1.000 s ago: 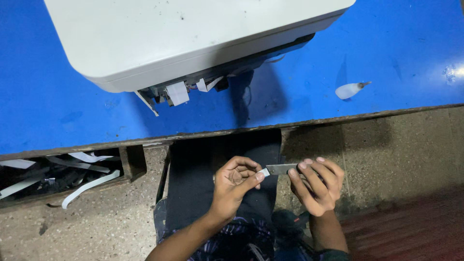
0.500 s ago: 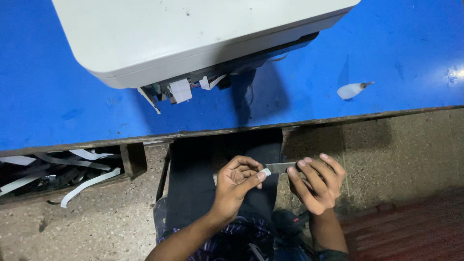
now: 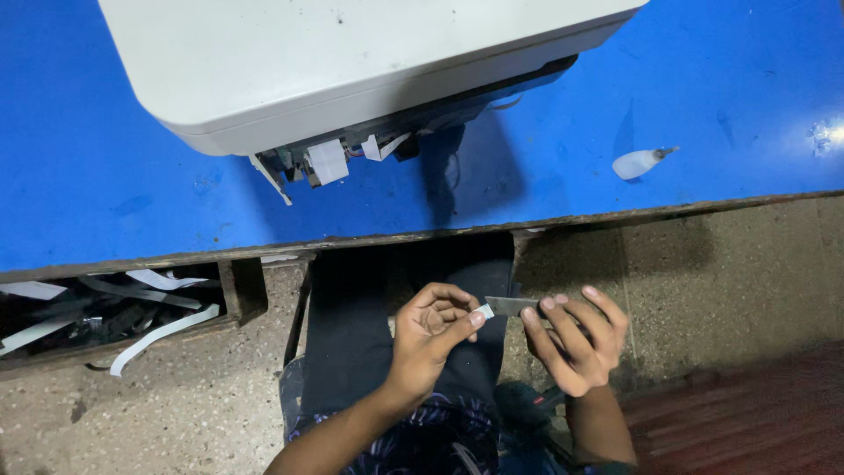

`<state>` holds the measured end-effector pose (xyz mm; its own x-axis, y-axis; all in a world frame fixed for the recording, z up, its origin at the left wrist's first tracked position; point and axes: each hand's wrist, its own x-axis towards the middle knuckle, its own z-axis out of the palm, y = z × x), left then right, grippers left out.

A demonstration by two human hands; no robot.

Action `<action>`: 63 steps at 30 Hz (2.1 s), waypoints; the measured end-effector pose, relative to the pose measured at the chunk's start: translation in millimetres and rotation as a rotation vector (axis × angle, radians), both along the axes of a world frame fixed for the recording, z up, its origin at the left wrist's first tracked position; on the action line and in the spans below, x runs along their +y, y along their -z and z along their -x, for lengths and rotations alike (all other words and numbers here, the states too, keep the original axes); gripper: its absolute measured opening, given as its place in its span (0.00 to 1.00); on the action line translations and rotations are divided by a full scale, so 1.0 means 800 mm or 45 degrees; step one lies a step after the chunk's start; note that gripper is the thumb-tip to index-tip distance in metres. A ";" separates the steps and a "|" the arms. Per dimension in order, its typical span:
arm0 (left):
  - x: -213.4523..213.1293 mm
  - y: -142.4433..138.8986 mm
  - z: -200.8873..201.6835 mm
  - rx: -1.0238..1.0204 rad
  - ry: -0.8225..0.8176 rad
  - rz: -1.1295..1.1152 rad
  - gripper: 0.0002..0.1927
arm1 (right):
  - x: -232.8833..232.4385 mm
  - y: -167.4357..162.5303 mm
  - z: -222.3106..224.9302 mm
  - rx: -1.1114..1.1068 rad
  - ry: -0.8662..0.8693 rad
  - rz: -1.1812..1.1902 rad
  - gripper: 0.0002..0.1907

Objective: The person sits on the floor and works on a disassembled white electronic device, likely a printer. They peel and fold a white strip of material, then insert it into the device's internal mechanism. They also use a small metal tool to adjust components inside the device.

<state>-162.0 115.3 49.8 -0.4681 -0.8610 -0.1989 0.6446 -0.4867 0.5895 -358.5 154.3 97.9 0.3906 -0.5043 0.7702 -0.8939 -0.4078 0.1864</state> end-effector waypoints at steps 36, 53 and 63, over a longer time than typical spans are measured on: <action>0.001 0.001 0.005 0.002 0.009 0.022 0.12 | -0.011 0.000 0.013 -0.033 -0.132 0.116 0.05; -0.001 0.002 0.006 -0.002 0.030 0.026 0.12 | -0.006 -0.002 0.008 0.015 -0.076 0.037 0.09; -0.001 0.001 0.006 0.025 0.058 -0.029 0.12 | 0.004 -0.001 0.008 0.052 -0.093 -0.011 0.07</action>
